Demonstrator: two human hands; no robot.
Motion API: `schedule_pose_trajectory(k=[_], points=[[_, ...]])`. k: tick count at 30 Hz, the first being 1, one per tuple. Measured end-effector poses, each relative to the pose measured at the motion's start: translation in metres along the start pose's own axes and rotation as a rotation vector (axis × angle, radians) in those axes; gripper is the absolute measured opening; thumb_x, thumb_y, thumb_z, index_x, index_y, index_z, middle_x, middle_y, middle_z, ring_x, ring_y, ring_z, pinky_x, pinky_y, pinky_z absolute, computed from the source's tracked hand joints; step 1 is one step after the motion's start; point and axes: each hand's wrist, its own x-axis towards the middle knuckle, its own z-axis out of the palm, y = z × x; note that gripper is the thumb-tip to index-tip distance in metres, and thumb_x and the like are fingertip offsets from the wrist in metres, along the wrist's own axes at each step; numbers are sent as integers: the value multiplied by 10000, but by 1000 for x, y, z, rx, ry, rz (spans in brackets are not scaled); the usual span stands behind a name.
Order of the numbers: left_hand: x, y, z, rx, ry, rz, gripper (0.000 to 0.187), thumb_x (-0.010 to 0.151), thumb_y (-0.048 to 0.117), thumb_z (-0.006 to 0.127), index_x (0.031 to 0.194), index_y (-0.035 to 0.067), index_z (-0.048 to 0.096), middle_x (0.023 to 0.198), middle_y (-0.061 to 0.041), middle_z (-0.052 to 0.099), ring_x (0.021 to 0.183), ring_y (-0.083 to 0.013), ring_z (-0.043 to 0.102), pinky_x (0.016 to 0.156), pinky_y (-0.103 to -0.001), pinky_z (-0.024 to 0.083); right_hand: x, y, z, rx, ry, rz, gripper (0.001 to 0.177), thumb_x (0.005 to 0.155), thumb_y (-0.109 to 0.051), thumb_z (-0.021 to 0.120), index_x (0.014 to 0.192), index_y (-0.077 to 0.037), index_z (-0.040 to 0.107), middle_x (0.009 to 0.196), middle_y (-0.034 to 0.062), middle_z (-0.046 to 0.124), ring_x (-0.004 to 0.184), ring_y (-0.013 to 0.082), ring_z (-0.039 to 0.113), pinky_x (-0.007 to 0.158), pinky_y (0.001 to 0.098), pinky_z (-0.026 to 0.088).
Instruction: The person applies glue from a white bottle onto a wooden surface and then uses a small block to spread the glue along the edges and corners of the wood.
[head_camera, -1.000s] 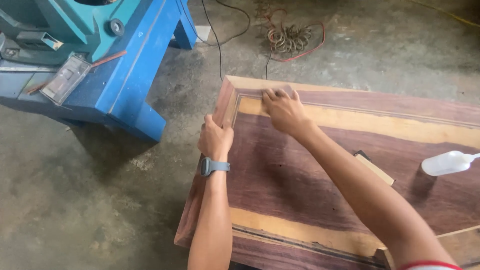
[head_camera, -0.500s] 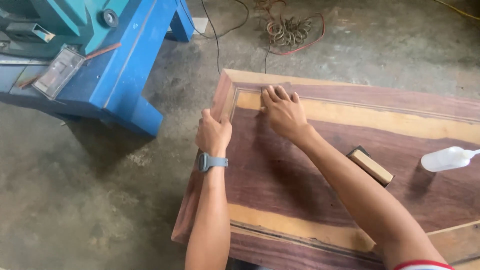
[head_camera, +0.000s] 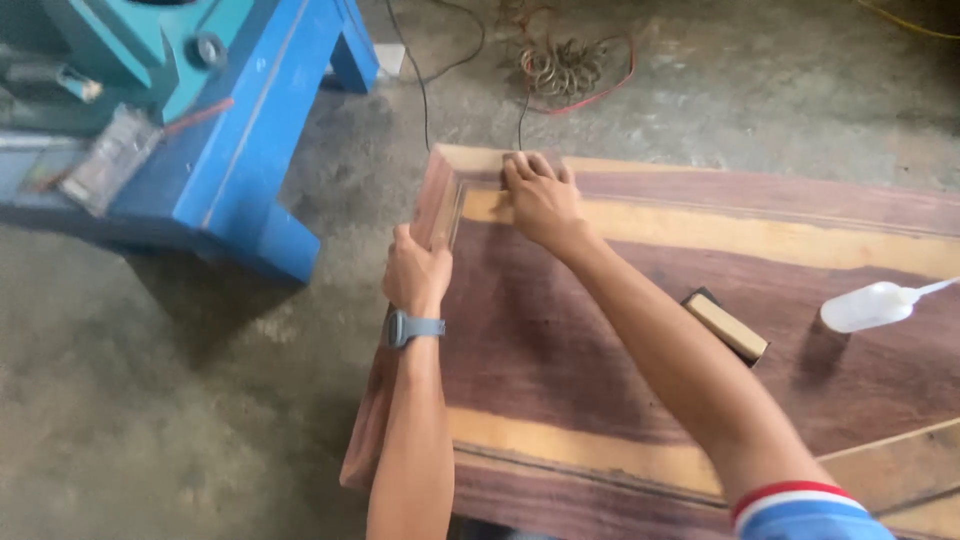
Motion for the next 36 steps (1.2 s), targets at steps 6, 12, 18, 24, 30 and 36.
schedule_pose_trajectory(k=[6, 12, 18, 24, 30, 36], points=[[-4, -4, 1, 33, -28, -18, 519, 972, 353, 568, 1390, 47, 536, 1237, -250, 661, 1181, -452, 662, 960, -592, 511, -51, -15, -3, -124, 123, -60, 519, 991, -305, 556, 1457, -84, 508, 1482, 141, 562, 1391, 303, 488, 1001, 555, 478], [4, -2, 4, 38, -10, -5, 531, 966, 370, 561, 1391, 54, 535, 1249, -242, 656, 1191, -444, 657, 968, -588, 504, -19, -1, 7, -67, 120, -13, 460, 1002, -306, 522, 1425, -126, 500, 1548, 99, 472, 1431, 294, 409, 1054, 607, 433], [-5, -4, 1, 67, -23, -8, 533, 989, 376, 555, 1405, 43, 529, 1257, -246, 658, 1190, -432, 663, 962, -571, 509, -36, -2, 2, 2, 27, -70, 564, 998, -224, 509, 1540, -90, 430, 1587, 108, 458, 1483, 291, 374, 1103, 645, 402], [-1, 1, 5, 62, -5, -20, 532, 988, 386, 559, 1395, 44, 532, 1268, -251, 654, 1198, -441, 655, 973, -585, 503, -35, -5, -18, -20, 24, -71, 561, 986, -159, 504, 1542, -118, 444, 1591, 61, 468, 1484, 257, 389, 1096, 623, 414], [-5, -1, 4, 49, -1, -9, 530, 991, 369, 562, 1394, 26, 535, 1259, -262, 658, 1191, -447, 660, 970, -588, 502, -35, -12, -4, 68, 11, -50, 523, 1032, -233, 498, 1535, -93, 458, 1590, 114, 476, 1485, 312, 392, 1121, 662, 365], [-3, -2, 6, 72, -16, -16, 522, 1013, 409, 534, 1399, 57, 523, 1268, -228, 651, 1211, -428, 648, 981, -577, 503, -61, -11, -10, 65, 31, -135, 519, 1025, -260, 546, 1528, -164, 466, 1556, 77, 507, 1462, 299, 420, 1119, 646, 392]])
